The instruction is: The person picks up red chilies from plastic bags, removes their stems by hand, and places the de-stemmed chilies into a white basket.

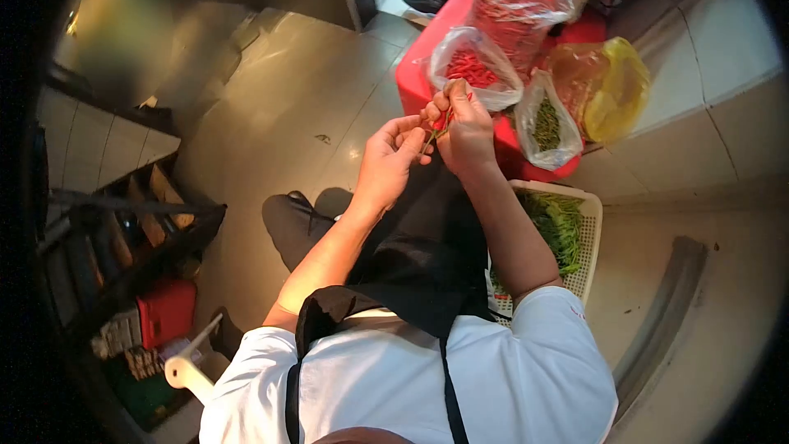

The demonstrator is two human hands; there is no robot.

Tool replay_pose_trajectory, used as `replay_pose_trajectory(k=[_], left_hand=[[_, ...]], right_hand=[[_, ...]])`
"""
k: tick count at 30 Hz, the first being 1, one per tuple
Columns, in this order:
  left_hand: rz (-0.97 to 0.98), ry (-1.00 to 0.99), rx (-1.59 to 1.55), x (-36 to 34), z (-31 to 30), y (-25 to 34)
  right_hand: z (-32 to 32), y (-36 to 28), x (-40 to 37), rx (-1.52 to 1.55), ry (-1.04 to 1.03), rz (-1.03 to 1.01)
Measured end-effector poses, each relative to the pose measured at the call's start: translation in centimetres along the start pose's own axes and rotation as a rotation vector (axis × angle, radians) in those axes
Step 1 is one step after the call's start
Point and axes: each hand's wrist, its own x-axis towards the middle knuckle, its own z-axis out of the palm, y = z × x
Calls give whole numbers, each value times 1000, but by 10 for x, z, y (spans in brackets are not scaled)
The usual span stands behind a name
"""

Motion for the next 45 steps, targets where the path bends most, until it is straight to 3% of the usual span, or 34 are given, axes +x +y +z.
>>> replay_pose_trajectory(k=[3, 7, 11, 14, 20, 23, 25, 28, 31, 34, 35, 42, 43, 45], left_hand=[[18, 63, -1, -9, -21, 6], [5, 55, -21, -15, -42, 12], [23, 57, -9, -20, -51, 9], [28, 92, -21, -25, -51, 11], [-4, 47, 19, -31, -62, 7], [-10, -30, 125, -38, -71, 9], [4, -20, 122, -44, -73, 4], [144, 142, -49, -52, -71, -5], [542, 210, 445, -51, -89, -14], [815, 114, 1040, -46, -101, 19], [859, 79, 1099, -41, -101, 27], [999, -330, 1257, -26, -112, 51], [1023, -361, 1272, -25, -113, 52], [1070, -421, 1296, -25, -114, 52]], right_hand=[[23, 24, -1, -49, -40, 0], [36, 48, -3, -368, -129, -58], [56, 53, -16, -567, -131, 26], [51, 69, -11, -563, -173, -40], [50, 69, -17, -386, -71, 148], [44, 79, -13, -320, -44, 121], [48, 81, -14, -152, 80, 215], [24, 89, -2, 149, 104, 341], [-14, 99, 12, 361, 52, 478], [16, 89, -2, 259, 165, 579], [29, 85, -8, 183, 229, 600], [38, 84, -29, 166, -76, 670], [44, 80, -32, 163, 58, 698], [30, 76, -33, 259, -166, 743]])
